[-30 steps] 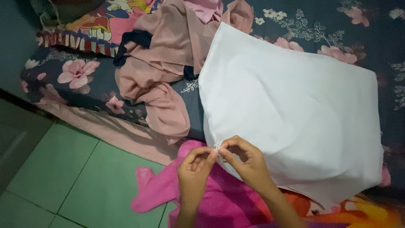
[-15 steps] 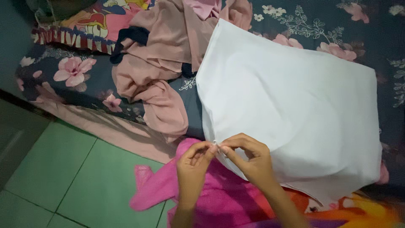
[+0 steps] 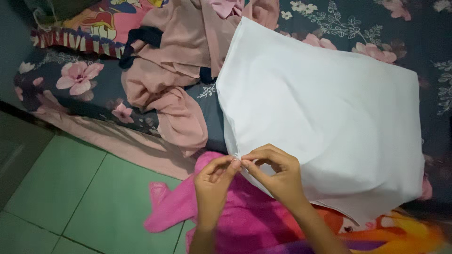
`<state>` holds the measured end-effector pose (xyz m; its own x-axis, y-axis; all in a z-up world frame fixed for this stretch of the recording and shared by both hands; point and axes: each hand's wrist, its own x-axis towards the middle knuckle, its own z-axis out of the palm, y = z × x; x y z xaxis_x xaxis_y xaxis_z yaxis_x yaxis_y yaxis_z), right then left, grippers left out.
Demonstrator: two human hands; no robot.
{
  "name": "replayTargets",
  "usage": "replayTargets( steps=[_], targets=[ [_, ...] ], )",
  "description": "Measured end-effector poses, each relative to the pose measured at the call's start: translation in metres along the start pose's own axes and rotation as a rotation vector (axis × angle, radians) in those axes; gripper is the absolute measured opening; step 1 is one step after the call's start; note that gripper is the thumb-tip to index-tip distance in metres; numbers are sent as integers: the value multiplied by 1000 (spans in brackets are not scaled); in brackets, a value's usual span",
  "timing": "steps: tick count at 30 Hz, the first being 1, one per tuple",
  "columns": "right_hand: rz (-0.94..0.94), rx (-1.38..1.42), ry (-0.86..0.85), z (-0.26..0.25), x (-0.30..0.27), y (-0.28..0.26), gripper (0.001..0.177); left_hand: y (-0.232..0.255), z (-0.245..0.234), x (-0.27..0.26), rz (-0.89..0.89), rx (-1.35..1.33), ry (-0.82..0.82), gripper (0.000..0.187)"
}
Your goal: The person folds a white cloth on a bed, repeatedly aligning edges and corners, smoothing the surface, and making multiple folds to reduce its size. The person handles the cloth by hand without tools and places the folded item on the bed.
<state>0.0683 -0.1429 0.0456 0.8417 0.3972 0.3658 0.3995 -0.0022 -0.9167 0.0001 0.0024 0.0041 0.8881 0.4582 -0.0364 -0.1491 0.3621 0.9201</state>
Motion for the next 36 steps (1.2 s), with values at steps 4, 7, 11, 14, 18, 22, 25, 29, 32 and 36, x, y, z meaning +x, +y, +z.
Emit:
replayTargets(
  steps=[4,7,11,14,18,22,25,29,32,36],
  targets=[
    [-26,-71,-29,-2,2,-5,19,2,-3,2,4,30,-3,22],
    [-69,-87,-39,-2,4,-7,18,3,-4,2,38,7,-25,20],
    [-156,-175,-7,0,5,-8,13,0,-3,2,67,-56,-40,16],
    [-235,-237,23,3,4,-9,15,-5,-1,1,71,-117,-23,13],
    [-282,-268,33,4,3,-8,18,-8,-2,1,126,-101,-38,11],
    [-344,-314,41,2,4,-8,20,-7,-5,-1,89,-69,-46,11],
    [-401,-345,8,-1,7,-9,23,-7,-6,-1,84,-42,-32,14],
    [-444,-371,-44,-5,8,-14,26,-5,-7,-2,109,1,1,15],
    [-392,-295,-68,-5,8,-17,24,2,-8,-6,142,52,-3,16],
    [-225,-148,-71,-4,10,-15,17,18,-9,-11,320,230,-131,33]
  ],
)
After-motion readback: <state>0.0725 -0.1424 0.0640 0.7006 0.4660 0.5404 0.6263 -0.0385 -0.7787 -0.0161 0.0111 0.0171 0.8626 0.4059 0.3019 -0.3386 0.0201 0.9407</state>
